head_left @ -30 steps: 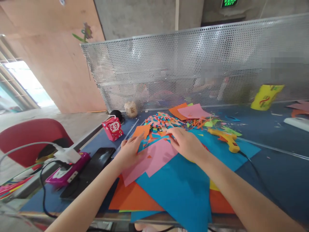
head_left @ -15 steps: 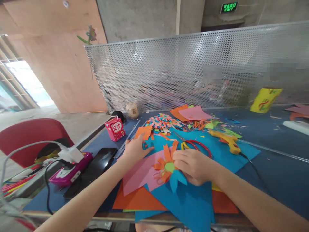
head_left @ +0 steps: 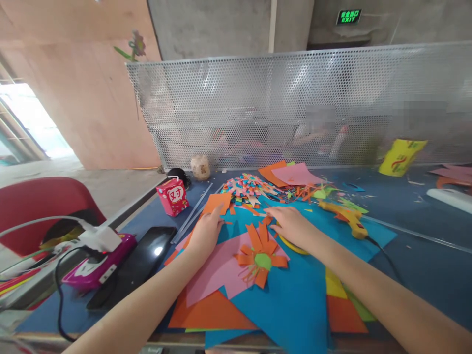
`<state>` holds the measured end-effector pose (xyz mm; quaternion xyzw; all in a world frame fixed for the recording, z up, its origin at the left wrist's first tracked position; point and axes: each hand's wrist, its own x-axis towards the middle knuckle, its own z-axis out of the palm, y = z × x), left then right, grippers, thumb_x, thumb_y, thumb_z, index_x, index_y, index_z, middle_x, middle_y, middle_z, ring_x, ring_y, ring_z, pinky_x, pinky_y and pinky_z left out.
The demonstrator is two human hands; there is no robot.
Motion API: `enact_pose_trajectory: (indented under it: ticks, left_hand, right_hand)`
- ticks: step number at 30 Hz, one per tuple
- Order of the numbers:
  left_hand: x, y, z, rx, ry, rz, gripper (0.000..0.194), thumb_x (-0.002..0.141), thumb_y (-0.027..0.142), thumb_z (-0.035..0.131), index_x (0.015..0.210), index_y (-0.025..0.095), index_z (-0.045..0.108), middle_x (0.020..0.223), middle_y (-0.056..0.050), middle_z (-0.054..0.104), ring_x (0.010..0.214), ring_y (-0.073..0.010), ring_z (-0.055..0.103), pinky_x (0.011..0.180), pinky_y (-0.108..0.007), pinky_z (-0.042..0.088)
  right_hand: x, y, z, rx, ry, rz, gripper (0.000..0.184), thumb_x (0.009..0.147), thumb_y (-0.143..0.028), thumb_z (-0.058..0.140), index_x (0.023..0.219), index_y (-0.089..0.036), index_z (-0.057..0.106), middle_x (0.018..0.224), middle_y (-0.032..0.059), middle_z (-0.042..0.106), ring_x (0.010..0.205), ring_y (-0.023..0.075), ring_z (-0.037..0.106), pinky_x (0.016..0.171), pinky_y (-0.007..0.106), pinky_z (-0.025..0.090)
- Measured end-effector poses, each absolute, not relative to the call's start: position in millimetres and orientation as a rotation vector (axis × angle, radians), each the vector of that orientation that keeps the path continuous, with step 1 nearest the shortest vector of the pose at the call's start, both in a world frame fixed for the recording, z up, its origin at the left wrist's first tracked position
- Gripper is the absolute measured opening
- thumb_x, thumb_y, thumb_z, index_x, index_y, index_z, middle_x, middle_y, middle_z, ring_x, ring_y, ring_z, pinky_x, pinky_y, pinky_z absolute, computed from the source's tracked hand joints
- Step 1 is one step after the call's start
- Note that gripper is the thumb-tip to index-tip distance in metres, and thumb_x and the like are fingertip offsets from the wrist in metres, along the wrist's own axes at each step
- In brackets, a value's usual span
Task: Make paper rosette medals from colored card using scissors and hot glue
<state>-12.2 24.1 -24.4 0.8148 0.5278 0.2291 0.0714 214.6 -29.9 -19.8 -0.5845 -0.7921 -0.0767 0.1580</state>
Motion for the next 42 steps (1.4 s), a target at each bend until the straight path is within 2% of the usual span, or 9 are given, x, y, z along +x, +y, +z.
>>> enact_pose_trajectory:
  ticks: [4,7,14,19,22,25,29,37,42]
  left_hand:
    - [-10,25,-23,2.567,1.632,0.552,0.054,0.08,0.013,0.04,0.132,0.015,0.025,0.085,-0.008,0.066,0.086,-0.0197,0.06,0.074,-0.029,0.043]
    - [-10,25,-23,2.59,1.622,0.548,0.057,0.079,0.012,0.041,0.133,0.014,0.021,0.082,-0.008,0.067,0.081,-0.0197,0.061,0.072,-0.029,0.043]
    - [-10,29,-26,2.4,1.403,0.848,0.051,0.078,0.014,0.045,0.127,0.016,0.03,0.082,-0.002,0.068,0.077,-0.0162,0.062,0.07,-0.025,0.045]
    - [-7,33,-30,2.563,1.294,0.729,0.029,0.079,0.018,0.045,0.107,0.017,0.053,0.092,-0.005,0.067,0.091,-0.0208,0.059,0.08,-0.031,0.043]
    - [-7,31,-31,2.524,1.302,0.716,0.022,0.077,0.024,0.05,0.097,0.018,0.059,0.098,-0.005,0.066,0.096,-0.0219,0.057,0.083,-0.03,0.042]
    - [-7,29,-31,2.464,1.33,0.725,0.03,0.074,0.024,0.056,0.103,0.017,0.056,0.096,-0.004,0.067,0.094,-0.0209,0.058,0.083,-0.029,0.043]
    - [-4,32,-30,2.468,1.361,0.736,0.035,0.076,0.016,0.051,0.111,0.017,0.052,0.086,-0.003,0.069,0.088,-0.0187,0.06,0.078,-0.027,0.044]
    - [1,31,-29,2.477,1.376,0.723,0.034,0.074,0.011,0.048,0.107,0.018,0.052,0.083,-0.006,0.066,0.085,-0.0188,0.06,0.075,-0.028,0.045]
    - [-5,30,-23,2.393,1.362,0.819,0.035,0.072,0.014,0.05,0.107,0.018,0.048,0.079,-0.002,0.067,0.071,-0.0144,0.061,0.067,-0.025,0.046]
  right_hand:
    - [207,-27,-21,-1.715,-2.246,-0.279,0.028,0.076,-0.009,0.048,0.101,-0.018,0.058,0.097,0.0082,0.064,0.088,0.0228,0.058,0.075,0.033,0.041]
    - [204,-29,-20,-1.741,-2.217,-0.31,0.027,0.078,-0.01,0.046,0.099,-0.02,0.06,0.093,0.0073,0.064,0.089,0.0223,0.057,0.075,0.032,0.039]
    - [216,-42,-10,-1.799,-2.096,-0.336,0.03,0.078,-0.013,0.05,0.107,-0.017,0.055,0.091,0.0065,0.065,0.087,0.0196,0.057,0.076,0.029,0.039]
    - [216,-56,-9,-1.679,-2.349,-0.3,0.029,0.076,-0.011,0.053,0.101,-0.024,0.058,0.101,0.0036,0.063,0.095,0.0198,0.055,0.082,0.034,0.036]
    - [213,-61,-10,-1.69,-2.371,-0.281,0.032,0.075,-0.017,0.056,0.106,-0.026,0.055,0.102,0.0031,0.063,0.101,0.0206,0.052,0.084,0.037,0.033]
    - [208,-61,-9,-1.769,-2.36,-0.321,0.03,0.076,-0.017,0.055,0.105,-0.024,0.055,0.098,0.004,0.064,0.096,0.0211,0.054,0.083,0.037,0.034]
    - [194,-59,-3,-1.907,-2.364,-0.424,0.026,0.077,-0.008,0.047,0.097,-0.019,0.059,0.084,0.0059,0.065,0.088,0.0223,0.055,0.079,0.036,0.034]
    - [179,-61,-1,-2.018,-2.264,-0.401,0.021,0.076,-0.001,0.043,0.082,-0.011,0.061,0.072,0.0111,0.062,0.082,0.0267,0.054,0.077,0.04,0.033]
    - [196,-59,-16,-1.991,-2.149,-0.354,0.02,0.078,-0.008,0.047,0.093,-0.015,0.059,0.077,0.0088,0.062,0.081,0.0225,0.055,0.072,0.032,0.038]
